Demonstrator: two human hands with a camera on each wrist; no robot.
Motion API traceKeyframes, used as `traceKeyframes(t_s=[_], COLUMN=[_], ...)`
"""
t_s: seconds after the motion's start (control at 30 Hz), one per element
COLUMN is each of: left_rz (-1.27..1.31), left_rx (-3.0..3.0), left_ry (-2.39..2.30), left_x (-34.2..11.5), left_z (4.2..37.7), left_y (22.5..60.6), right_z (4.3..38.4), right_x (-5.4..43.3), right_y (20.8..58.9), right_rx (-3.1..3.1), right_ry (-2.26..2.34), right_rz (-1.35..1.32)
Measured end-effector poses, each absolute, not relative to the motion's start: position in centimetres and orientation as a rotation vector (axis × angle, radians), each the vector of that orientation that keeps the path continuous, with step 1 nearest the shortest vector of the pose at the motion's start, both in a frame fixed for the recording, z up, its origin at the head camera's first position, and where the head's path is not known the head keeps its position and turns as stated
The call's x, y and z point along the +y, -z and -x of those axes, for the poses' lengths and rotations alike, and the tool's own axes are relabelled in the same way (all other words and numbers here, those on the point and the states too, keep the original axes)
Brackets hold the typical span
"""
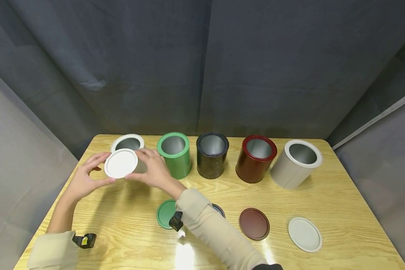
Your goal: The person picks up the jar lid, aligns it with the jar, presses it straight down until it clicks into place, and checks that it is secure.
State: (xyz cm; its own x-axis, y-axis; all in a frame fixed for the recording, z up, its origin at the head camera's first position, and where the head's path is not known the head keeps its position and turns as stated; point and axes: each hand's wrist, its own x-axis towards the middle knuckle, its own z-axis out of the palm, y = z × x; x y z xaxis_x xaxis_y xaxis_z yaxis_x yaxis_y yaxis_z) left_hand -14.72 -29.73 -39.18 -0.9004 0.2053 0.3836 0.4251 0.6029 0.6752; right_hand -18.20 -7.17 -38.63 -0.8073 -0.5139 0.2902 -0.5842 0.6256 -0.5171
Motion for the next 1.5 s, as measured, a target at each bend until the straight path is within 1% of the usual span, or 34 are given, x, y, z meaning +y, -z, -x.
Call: traceKeyframes(t_s=[0.57, 0.87, 1.3, 1.5], left_rz=[0.538, 0.504, 0.476, 0.482], left_rx=[-2.616, -2.631, -2.690, -2.705], left_ry=[1.131, 1.121, 1.093, 1.114], left_x=[-30.0, -30.2, -30.1, -29.7], left_z=[16.8, 17.6, 19.1, 19.3], left_y=[38.8, 38.0, 37.8, 36.9], right_z=[20.2, 21.3, 22.8, 23.5], right_x=[-7.2, -7.6, -7.6, -8.0], right_y=[37.8, 37.2, 36.6, 36.6], right_rx=[-2.783, -2.785, -2.844, -2.858], right_ry=[-0.829, -0.826, -0.714, -0.711], right_rz=[-0.928, -0.928, -0.935, -0.930])
